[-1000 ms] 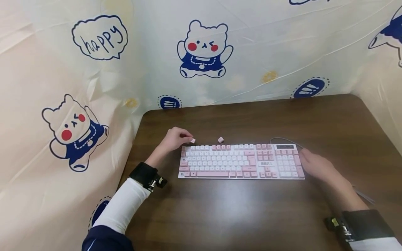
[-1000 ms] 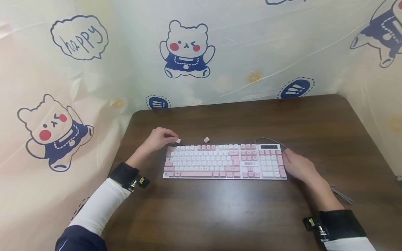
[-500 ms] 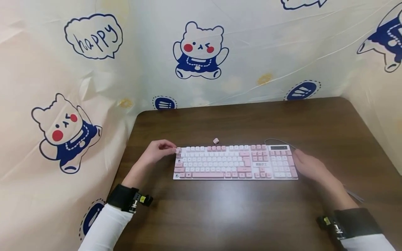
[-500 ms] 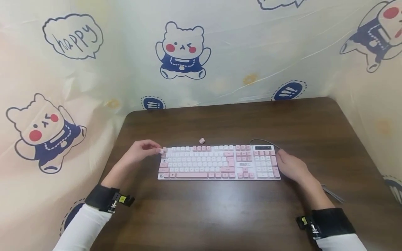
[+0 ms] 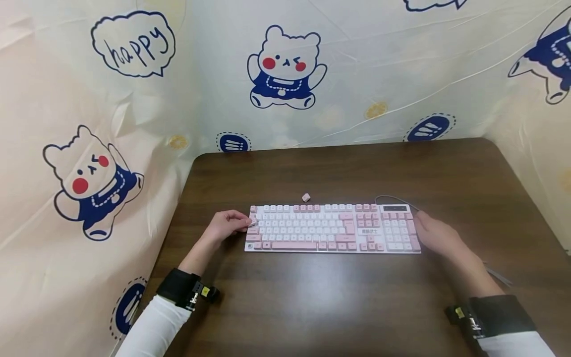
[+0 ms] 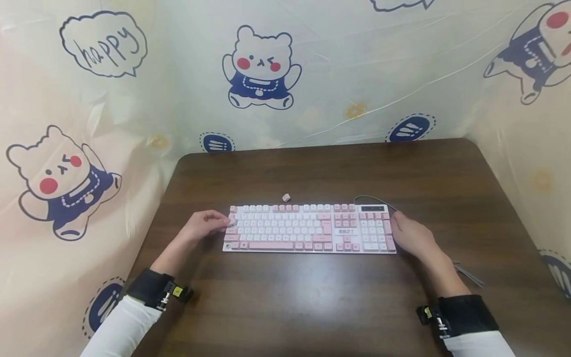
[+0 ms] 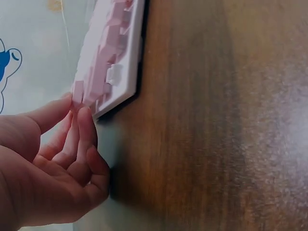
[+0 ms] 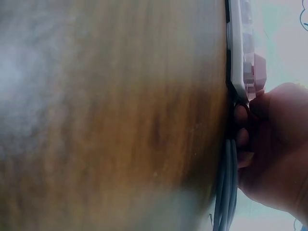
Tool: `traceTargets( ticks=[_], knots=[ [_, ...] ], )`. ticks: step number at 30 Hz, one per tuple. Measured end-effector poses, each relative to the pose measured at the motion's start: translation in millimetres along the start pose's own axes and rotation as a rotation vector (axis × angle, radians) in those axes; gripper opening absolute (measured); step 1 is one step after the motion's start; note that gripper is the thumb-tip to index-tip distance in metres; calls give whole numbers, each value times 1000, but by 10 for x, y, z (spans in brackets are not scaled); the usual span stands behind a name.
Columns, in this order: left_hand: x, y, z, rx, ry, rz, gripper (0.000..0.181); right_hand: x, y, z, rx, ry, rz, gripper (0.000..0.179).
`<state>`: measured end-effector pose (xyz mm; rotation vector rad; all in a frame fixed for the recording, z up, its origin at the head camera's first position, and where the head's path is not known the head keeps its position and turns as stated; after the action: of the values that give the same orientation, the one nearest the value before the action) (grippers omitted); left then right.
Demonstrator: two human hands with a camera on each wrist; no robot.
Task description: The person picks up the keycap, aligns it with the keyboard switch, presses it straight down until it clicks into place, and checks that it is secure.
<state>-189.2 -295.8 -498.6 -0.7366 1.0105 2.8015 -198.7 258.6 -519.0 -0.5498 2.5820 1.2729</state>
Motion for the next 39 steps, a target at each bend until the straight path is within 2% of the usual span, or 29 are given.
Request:
traceTargets(
  ticks=[4, 11, 18, 22, 26, 32, 35, 39],
  knots=[
    [12, 2, -56, 18, 0, -18, 29, 3, -21, 4, -8, -11, -4, 66],
    [15, 11, -50, 81, 26, -26, 35, -14, 11, -28, -18, 5, 7, 63],
    [17, 11, -63, 47, 88, -8, 44, -15, 4, -2, -27, -4, -10, 67],
    [19, 8, -81, 22, 107, -11, 41, -11, -1, -9, -25, -4, -17, 69],
    [8, -30, -45, 28, 65, -19, 38, -10, 1, -11, -25, -5, -18, 69],
    [-23, -82, 52, 205, -45, -28, 38, 2, 18, -11, -40, 3, -5, 64],
    [-22, -76, 59, 227, -46, -53, 37, 9, 21, -22, -43, 12, -5, 62],
    [3, -66, 28, 152, -14, -119, 37, -1, 16, -16, -40, 2, -17, 62]
  ],
)
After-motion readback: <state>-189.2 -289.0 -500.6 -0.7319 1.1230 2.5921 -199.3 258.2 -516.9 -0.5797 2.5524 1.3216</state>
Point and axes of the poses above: each hand's wrist, its own x-axis towards the middle knuckle, its own y-axis out of the back of the hand, z = x × y, the point moved 8 cm from there along x, towards the middle knuckle, and after that the axes turned 9 degrees about x, right-handed, at the moved point
